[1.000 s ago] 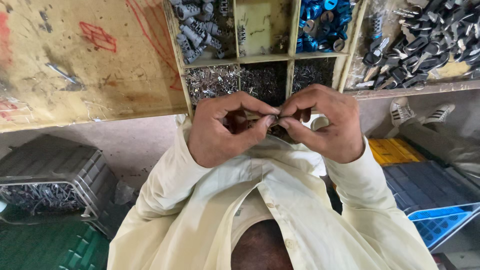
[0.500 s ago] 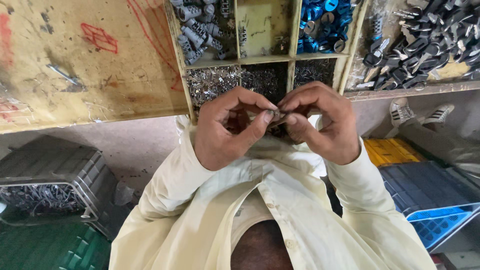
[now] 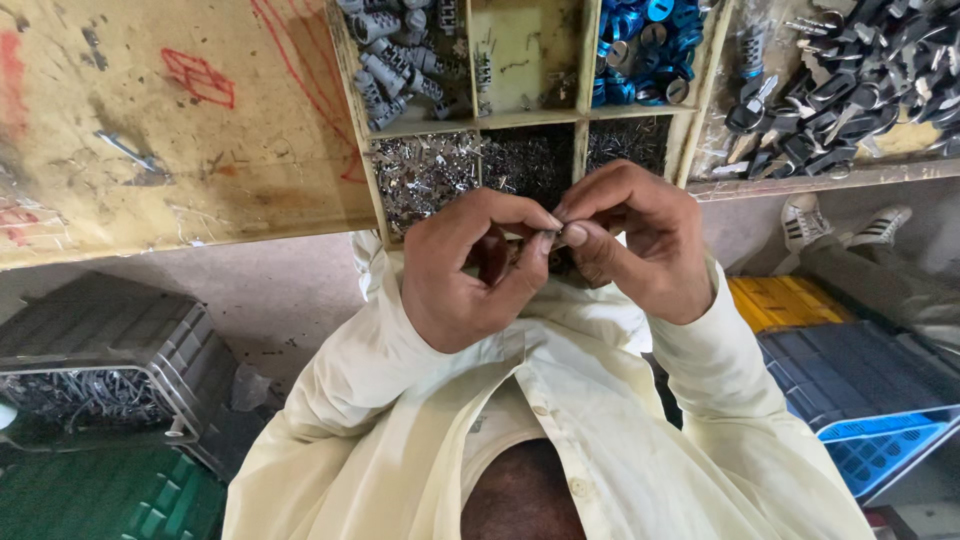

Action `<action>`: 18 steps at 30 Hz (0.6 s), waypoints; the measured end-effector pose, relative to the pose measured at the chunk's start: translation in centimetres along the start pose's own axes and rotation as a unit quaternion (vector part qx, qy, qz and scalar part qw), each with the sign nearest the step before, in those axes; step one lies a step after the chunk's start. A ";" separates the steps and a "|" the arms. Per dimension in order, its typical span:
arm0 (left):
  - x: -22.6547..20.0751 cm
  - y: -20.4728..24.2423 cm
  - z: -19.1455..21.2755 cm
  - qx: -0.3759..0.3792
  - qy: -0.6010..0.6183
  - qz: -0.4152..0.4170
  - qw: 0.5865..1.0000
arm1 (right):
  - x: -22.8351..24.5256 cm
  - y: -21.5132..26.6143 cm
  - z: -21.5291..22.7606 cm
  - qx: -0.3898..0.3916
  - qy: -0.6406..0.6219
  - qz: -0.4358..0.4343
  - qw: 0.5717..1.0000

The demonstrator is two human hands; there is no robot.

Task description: The person assembles keychains by hand, picking small metal parts from a compartmentalized tray, inserting them into blue plastic keychain heads, and attaching metal keys. Completed keychains are placed on the workbench.

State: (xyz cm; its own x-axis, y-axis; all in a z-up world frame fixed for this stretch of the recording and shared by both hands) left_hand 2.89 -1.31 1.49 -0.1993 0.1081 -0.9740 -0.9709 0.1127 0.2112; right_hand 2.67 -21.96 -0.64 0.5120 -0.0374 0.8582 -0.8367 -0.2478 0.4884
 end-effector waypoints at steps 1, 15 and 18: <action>0.0 0.0 0.0 0.003 -0.001 0.003 1.000 | 0.2 0.0 0.0 0.001 0.020 0.013 1.000; 0.0 0.2 0.4 0.003 -0.044 -0.023 0.999 | 2.6 -0.5 -0.7 -0.065 0.290 0.176 0.939; 1.5 0.6 0.1 0.077 0.100 0.125 0.984 | 3.4 -0.8 -1.4 -0.086 0.410 0.252 0.872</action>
State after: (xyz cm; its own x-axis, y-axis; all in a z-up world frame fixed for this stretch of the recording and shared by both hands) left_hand 2.06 -0.94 0.14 -0.4662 -0.0429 -0.8836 -0.8599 0.2568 0.4412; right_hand 4.84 -20.48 2.09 -0.1816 0.6235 0.7605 -0.9681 -0.2490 -0.0271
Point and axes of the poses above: each hand's wrist, its own y-axis away from the middle knuckle, its own z-axis out of the back of the hand, x = y × z, the point moved 3 cm from there along -y, towards the middle knuckle, and after that the axes turned 6 degrees about -x, right-handed, at the moved point
